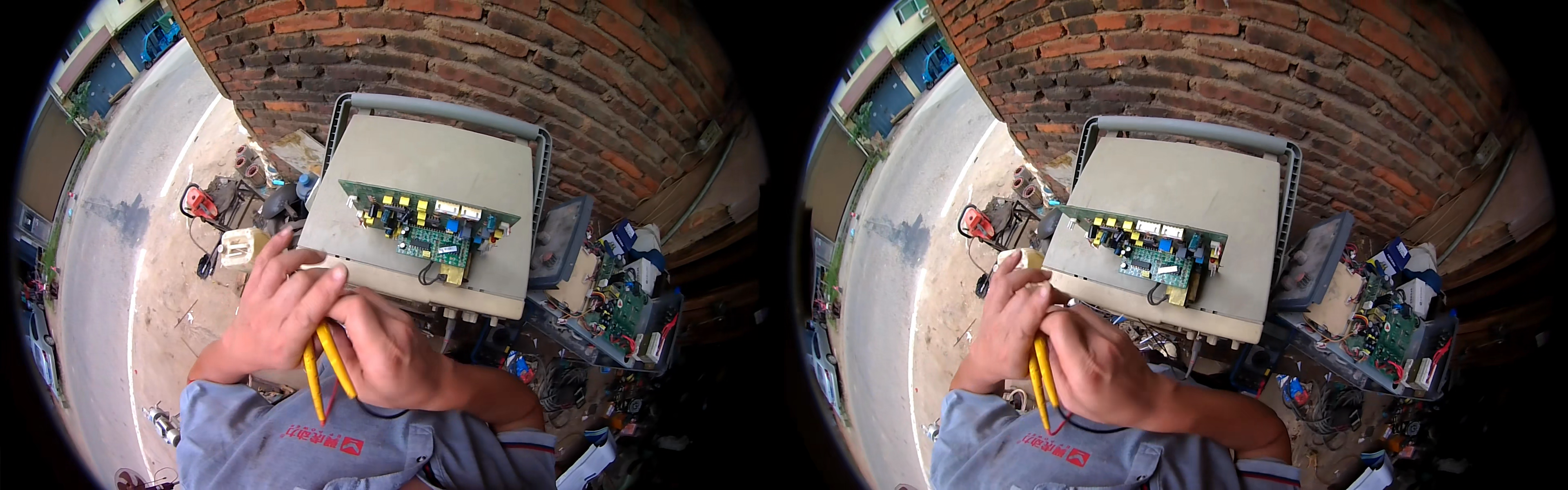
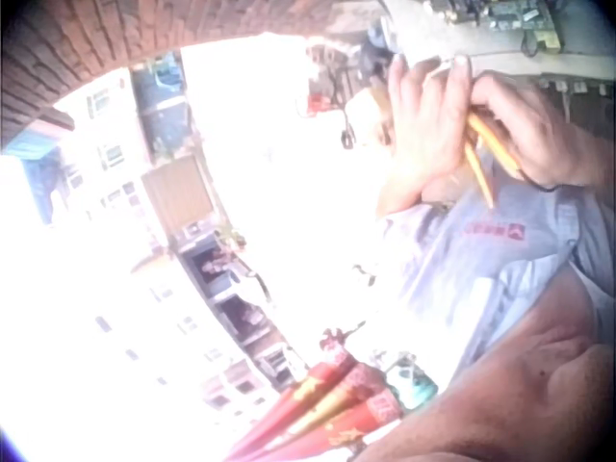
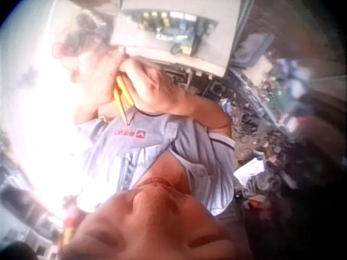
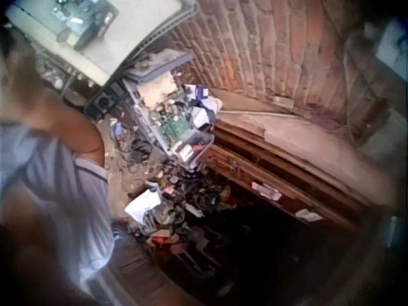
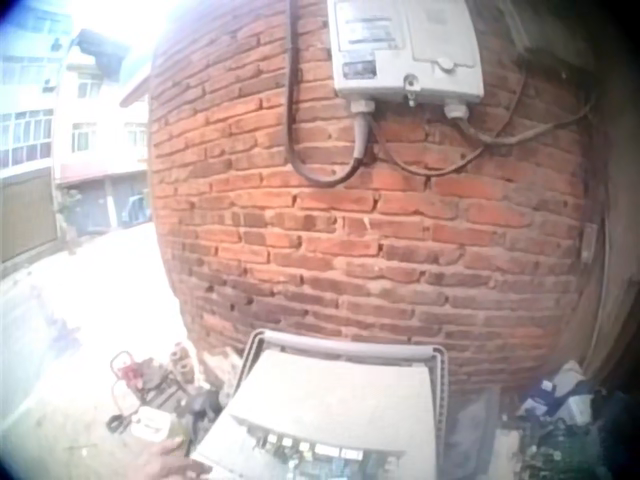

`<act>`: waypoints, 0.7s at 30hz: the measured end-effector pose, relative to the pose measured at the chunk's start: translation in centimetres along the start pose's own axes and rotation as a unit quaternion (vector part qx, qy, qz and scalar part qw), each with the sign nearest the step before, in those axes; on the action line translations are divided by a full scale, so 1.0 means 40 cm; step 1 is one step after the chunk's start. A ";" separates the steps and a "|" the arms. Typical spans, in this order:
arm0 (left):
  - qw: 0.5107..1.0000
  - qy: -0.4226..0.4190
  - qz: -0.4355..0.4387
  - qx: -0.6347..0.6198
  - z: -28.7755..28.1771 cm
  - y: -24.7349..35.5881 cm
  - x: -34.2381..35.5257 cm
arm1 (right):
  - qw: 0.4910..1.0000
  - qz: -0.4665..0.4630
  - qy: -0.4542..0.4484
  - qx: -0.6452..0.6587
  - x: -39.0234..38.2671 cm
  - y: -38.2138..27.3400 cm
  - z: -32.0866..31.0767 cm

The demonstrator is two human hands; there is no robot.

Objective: The person uses a multimeter to test various points on a green circuit board, holding the board in one hand and the probes in the other. The person then places the board into a larger electronic device and connects several wires to the board's terminals.

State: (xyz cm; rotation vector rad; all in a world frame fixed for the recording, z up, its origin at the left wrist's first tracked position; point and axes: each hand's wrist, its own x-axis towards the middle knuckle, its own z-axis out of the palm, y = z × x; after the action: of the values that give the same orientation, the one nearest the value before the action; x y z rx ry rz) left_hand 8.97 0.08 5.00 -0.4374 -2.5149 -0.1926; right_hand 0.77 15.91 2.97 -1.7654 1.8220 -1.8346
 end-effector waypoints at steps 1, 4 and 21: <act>1.000 -0.002 -0.009 0.008 -0.002 -0.003 0.000 | 1.000 -0.009 0.000 0.001 0.003 0.002 0.004; 0.999 -0.005 -0.001 0.034 -0.003 -0.018 0.013 | 0.995 -0.027 -0.022 -0.098 0.023 -0.025 -0.050; 0.995 0.030 -0.082 0.049 0.062 -0.300 0.084 | 0.911 0.227 0.190 -0.287 -0.093 0.072 -0.136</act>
State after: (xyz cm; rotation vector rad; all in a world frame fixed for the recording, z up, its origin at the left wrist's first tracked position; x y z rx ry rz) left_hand 0.88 -9.68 4.32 -0.1827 -2.4887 -0.1431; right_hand -3.39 21.10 0.25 -0.9346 2.8486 -1.6268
